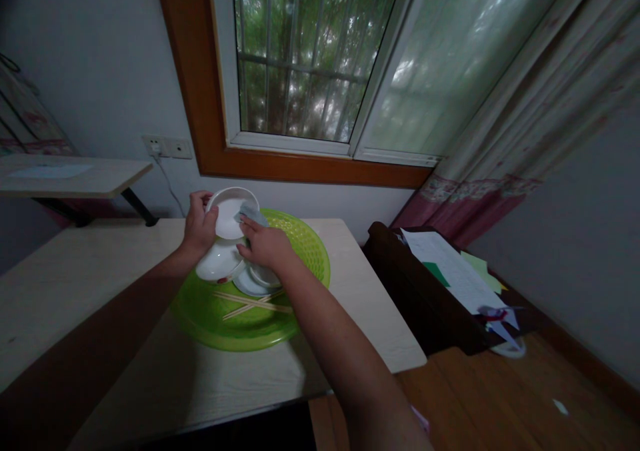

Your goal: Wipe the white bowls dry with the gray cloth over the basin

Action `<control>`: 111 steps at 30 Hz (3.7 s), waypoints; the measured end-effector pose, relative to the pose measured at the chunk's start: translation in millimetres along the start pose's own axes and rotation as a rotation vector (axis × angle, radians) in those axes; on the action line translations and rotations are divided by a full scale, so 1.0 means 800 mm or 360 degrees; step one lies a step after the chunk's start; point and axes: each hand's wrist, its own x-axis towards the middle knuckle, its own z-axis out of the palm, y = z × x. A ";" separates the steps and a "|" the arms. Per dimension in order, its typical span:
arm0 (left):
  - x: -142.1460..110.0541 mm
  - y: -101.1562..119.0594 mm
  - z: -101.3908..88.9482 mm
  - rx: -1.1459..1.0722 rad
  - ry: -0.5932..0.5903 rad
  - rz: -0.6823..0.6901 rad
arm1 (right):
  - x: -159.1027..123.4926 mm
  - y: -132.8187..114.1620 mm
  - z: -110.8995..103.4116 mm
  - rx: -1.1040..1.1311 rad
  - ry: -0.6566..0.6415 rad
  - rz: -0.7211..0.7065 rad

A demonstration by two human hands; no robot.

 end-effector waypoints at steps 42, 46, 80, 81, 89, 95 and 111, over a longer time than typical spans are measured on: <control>0.000 0.006 0.001 0.0047 -0.0115 -0.0079 | -0.007 0.006 -0.009 -0.0248 0.0070 0.0111; 0.001 0.006 0.000 0.0031 -0.0101 -0.0086 | -0.007 0.006 -0.011 -0.0307 0.0058 0.0132; 0.007 -0.010 0.010 -0.0666 -0.0198 -0.0552 | -0.003 0.025 -0.017 -0.0111 0.0109 -0.0024; 0.008 -0.012 0.009 -0.0691 -0.0201 -0.0576 | -0.004 0.025 -0.018 -0.0115 0.0105 -0.0042; 0.006 -0.016 0.009 -0.0846 -0.0550 -0.0637 | -0.006 0.023 -0.030 -0.0244 0.0118 0.0016; 0.005 -0.020 0.011 -0.0616 -0.0448 -0.0557 | -0.005 0.015 -0.027 -0.0255 0.0136 0.0026; 0.002 0.005 -0.005 -0.0031 -0.0122 0.0001 | -0.010 -0.009 0.001 0.0092 -0.0126 -0.0271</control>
